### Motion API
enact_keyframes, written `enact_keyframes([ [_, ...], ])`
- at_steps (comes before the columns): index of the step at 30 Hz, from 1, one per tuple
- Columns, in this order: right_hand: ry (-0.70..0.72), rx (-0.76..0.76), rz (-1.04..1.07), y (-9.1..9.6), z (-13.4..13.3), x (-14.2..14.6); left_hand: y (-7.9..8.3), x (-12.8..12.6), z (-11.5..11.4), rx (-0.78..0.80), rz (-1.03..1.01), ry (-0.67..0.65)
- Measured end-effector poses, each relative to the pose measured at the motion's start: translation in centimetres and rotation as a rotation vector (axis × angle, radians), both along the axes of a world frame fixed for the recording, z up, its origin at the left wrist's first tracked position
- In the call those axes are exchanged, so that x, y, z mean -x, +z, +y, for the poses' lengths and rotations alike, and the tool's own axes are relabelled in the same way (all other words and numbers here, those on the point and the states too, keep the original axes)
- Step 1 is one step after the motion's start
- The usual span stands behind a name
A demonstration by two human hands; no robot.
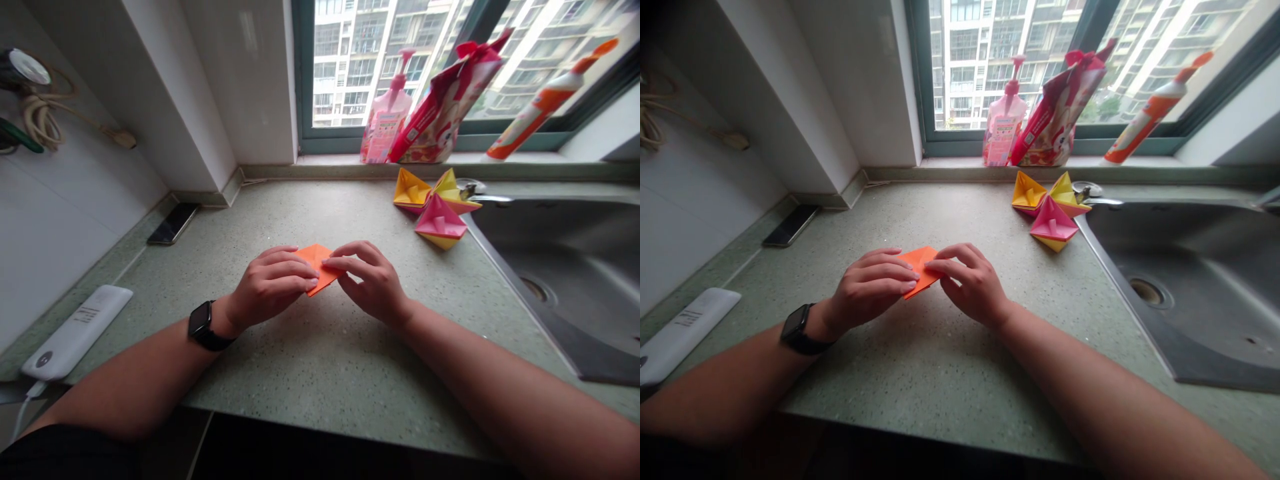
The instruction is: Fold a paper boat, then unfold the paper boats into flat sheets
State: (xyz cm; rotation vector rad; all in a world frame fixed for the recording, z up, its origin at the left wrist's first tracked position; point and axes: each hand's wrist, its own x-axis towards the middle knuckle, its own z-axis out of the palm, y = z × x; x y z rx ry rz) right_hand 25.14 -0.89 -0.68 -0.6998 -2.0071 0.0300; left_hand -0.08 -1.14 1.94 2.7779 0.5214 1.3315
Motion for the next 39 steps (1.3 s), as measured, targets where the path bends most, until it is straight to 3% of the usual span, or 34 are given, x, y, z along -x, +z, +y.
enact_keyframes([
  [10, -0.120, 0.343, 0.255, -1.2, 1.3, -0.6, -0.3, 0.1, 0.3, 0.052, 0.021, -0.019],
  [15, -0.142, 0.454, 0.356, -1.5, 1.9, -0.7, -1.9, -1.1, 0.6, 0.088, 0.279, -0.047],
  [20, -0.054, 0.417, 0.110, -1.2, 1.0, -0.4, -3.2, -1.4, 0.3, 0.202, 0.474, -0.050],
  [29, 0.075, 0.511, -0.256, -2.8, 1.2, -0.5, -1.8, -1.0, -1.9, 0.422, 0.814, -0.020],
  [39, -0.065, 0.604, -0.490, -3.2, 1.2, -0.9, -2.2, -0.7, -1.8, 0.483, 0.826, -0.043],
])
